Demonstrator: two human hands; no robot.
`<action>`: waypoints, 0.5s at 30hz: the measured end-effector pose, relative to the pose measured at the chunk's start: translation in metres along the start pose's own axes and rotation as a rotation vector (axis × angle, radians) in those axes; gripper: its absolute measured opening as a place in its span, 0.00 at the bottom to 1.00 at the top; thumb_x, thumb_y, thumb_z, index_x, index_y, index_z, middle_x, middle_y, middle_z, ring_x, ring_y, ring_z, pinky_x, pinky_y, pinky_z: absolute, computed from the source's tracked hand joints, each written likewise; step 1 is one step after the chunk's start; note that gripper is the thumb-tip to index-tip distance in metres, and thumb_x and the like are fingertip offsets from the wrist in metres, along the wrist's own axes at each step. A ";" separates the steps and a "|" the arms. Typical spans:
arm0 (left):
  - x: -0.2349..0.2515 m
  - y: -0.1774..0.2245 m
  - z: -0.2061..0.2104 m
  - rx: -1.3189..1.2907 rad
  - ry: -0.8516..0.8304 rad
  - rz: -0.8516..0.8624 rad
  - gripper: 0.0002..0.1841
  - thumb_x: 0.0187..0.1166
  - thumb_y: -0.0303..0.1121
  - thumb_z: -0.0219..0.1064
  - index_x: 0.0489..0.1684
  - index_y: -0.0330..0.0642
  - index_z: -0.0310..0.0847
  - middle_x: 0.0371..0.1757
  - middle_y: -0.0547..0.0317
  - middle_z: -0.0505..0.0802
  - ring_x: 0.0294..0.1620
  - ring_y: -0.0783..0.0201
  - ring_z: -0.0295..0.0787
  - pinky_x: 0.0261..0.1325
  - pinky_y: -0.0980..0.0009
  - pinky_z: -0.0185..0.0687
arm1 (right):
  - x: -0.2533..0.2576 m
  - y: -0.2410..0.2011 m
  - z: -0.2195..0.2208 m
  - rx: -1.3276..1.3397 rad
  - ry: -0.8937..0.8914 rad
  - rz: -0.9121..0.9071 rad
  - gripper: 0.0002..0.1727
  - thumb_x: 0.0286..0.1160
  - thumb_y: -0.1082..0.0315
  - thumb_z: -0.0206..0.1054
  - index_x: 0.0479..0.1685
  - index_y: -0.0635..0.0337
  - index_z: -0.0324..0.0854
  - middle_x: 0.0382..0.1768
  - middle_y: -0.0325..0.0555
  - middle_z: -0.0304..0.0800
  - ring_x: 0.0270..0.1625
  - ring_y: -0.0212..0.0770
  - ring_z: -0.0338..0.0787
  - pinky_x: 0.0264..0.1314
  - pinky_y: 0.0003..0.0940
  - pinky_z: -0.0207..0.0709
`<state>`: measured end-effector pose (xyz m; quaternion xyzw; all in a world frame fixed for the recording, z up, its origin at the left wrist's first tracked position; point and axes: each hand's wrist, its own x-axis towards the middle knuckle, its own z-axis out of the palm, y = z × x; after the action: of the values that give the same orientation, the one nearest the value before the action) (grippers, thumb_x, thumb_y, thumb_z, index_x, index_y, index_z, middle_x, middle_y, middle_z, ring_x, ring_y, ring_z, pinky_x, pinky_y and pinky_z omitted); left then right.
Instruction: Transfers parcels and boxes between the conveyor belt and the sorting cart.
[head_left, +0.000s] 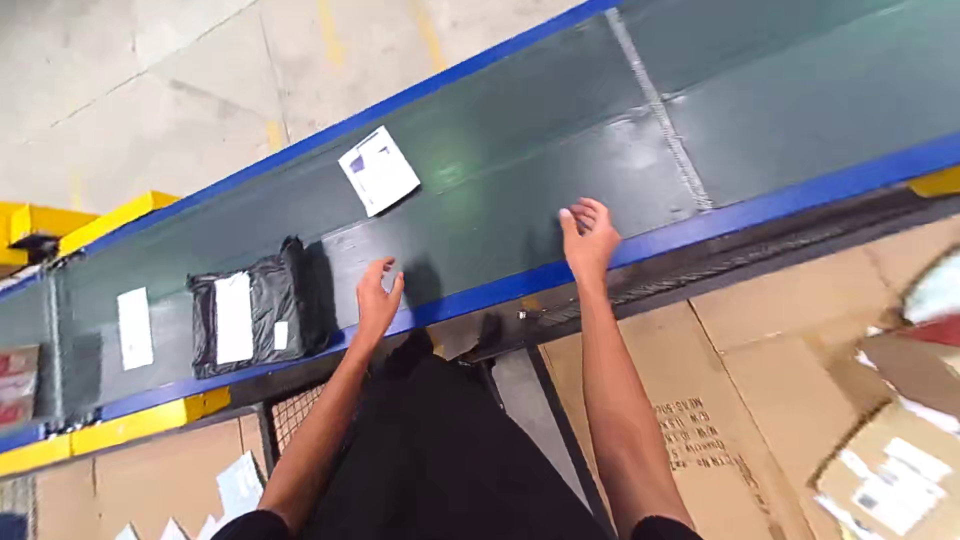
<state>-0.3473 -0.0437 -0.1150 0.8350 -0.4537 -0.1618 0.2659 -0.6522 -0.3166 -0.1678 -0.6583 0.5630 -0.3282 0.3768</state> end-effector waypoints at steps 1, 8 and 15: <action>0.010 -0.013 -0.016 0.061 0.038 -0.033 0.24 0.83 0.40 0.65 0.72 0.32 0.78 0.69 0.38 0.87 0.70 0.46 0.84 0.74 0.49 0.79 | 0.015 -0.024 0.028 -0.030 -0.113 -0.025 0.34 0.77 0.49 0.72 0.76 0.62 0.74 0.63 0.54 0.89 0.65 0.48 0.90 0.67 0.50 0.84; 0.028 -0.136 -0.136 0.290 0.225 -0.707 0.61 0.54 0.67 0.81 0.90 0.41 0.61 0.91 0.27 0.57 0.90 0.22 0.47 0.79 0.21 0.51 | 0.109 -0.143 0.220 -0.397 -0.432 -0.013 0.64 0.44 0.41 0.89 0.84 0.67 0.62 0.77 0.74 0.69 0.72 0.73 0.78 0.67 0.69 0.77; -0.008 -0.189 -0.140 -0.234 0.328 -0.887 0.70 0.50 0.53 0.91 0.91 0.31 0.39 0.86 0.27 0.65 0.84 0.41 0.68 0.81 0.49 0.73 | 0.120 -0.112 0.194 -0.260 -0.317 0.098 0.47 0.43 0.56 0.91 0.70 0.70 0.78 0.63 0.69 0.86 0.68 0.65 0.85 0.72 0.64 0.77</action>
<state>-0.1532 0.0890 -0.1138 0.9268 0.0151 -0.1760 0.3315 -0.4132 -0.4016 -0.1673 -0.7165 0.5656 -0.1267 0.3881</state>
